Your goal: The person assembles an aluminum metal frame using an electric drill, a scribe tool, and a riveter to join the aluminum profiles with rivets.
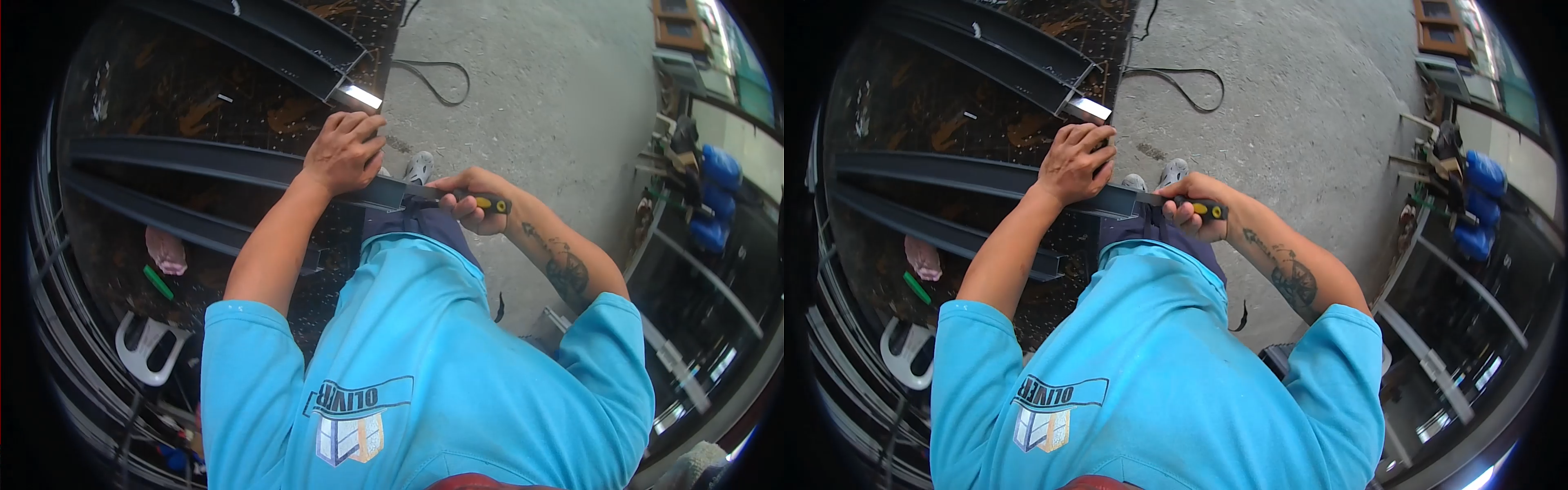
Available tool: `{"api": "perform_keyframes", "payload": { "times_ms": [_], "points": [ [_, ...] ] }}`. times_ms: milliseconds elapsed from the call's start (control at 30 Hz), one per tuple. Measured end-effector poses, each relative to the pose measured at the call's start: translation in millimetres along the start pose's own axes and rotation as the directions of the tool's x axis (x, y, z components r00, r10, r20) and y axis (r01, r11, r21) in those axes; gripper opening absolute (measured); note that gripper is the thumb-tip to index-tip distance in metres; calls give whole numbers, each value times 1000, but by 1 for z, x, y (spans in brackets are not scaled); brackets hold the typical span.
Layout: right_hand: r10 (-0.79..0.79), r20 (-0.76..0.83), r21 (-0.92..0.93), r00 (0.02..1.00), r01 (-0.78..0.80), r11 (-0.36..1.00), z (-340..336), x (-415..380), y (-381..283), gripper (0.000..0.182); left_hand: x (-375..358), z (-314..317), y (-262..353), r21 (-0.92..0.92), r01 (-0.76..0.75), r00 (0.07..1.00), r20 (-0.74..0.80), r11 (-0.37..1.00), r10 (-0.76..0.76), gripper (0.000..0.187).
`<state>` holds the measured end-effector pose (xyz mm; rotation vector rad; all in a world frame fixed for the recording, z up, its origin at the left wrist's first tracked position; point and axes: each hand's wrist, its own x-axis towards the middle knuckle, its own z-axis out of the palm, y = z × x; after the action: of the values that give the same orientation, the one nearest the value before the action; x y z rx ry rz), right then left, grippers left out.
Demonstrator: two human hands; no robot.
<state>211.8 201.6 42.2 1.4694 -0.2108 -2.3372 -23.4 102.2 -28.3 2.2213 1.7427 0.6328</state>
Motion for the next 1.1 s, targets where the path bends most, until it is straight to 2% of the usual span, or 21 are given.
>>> {"api": "perform_keyframes", "payload": {
  "times_ms": [67,100,133,200,333,367,467,500,600,667,733,767,800,867,933,1033,1100],
  "points": [
    [101,79,86,992,-108,990,-10,21,-9,16,-4,-1,2,0,-8,999,47,1000,8,18],
    [132,53,103,990,-137,985,-6,24,-9,18,-2,-1,3,-2,-4,998,57,1000,4,18],
    [140,58,100,988,-145,984,-5,18,-8,18,0,-1,1,-4,-7,998,70,1000,7,18],
    [56,116,75,992,-65,995,1,6,-14,19,4,0,-4,2,5,997,80,1000,-5,19],
    [155,103,188,983,-172,967,-2,24,-21,20,5,0,3,1,21,996,86,1000,-21,18],
    [186,113,157,976,-203,967,-4,22,-26,19,5,0,2,-7,25,996,82,1000,-24,18],
    [98,172,187,980,-131,974,-1,2,-22,17,8,-2,-4,-3,35,995,96,999,-35,19],
    [96,173,101,980,-114,988,-3,8,-22,17,9,-3,-4,-5,43,994,96,999,-42,18],
    [168,113,189,979,-187,964,-5,31,-23,22,9,0,-1,-11,33,997,74,999,-32,17],
    [151,116,163,982,-169,972,-5,19,-24,22,6,1,-3,-43,30,997,68,999,-27,18],
    [83,204,163,975,-118,980,-4,4,-17,18,5,-1,-6,-41,36,995,94,999,-32,18],
    [86,148,122,985,-104,987,-4,11,-13,18,5,-2,-5,-41,38,995,91,998,-34,18],
    [77,137,136,988,-96,986,-4,20,-7,18,6,-1,-3,-41,30,996,80,999,-27,17],
    [90,0,170,996,-89,982,-3,36,-6,23,6,2,-1,-49,17,999,45,999,-15,16],
    [53,27,193,998,-57,980,-2,23,-3,26,6,1,-2,-35,23,998,52,999,-21,14],
    [-28,103,235,994,3,972,-4,-31,23,17,5,0,-3,-43,11,999,43,999,-9,14],
    [-259,172,342,950,189,920,-7,-63,39,31,4,0,-4,-50,-14,999,32,999,15,14]
  ]
}}
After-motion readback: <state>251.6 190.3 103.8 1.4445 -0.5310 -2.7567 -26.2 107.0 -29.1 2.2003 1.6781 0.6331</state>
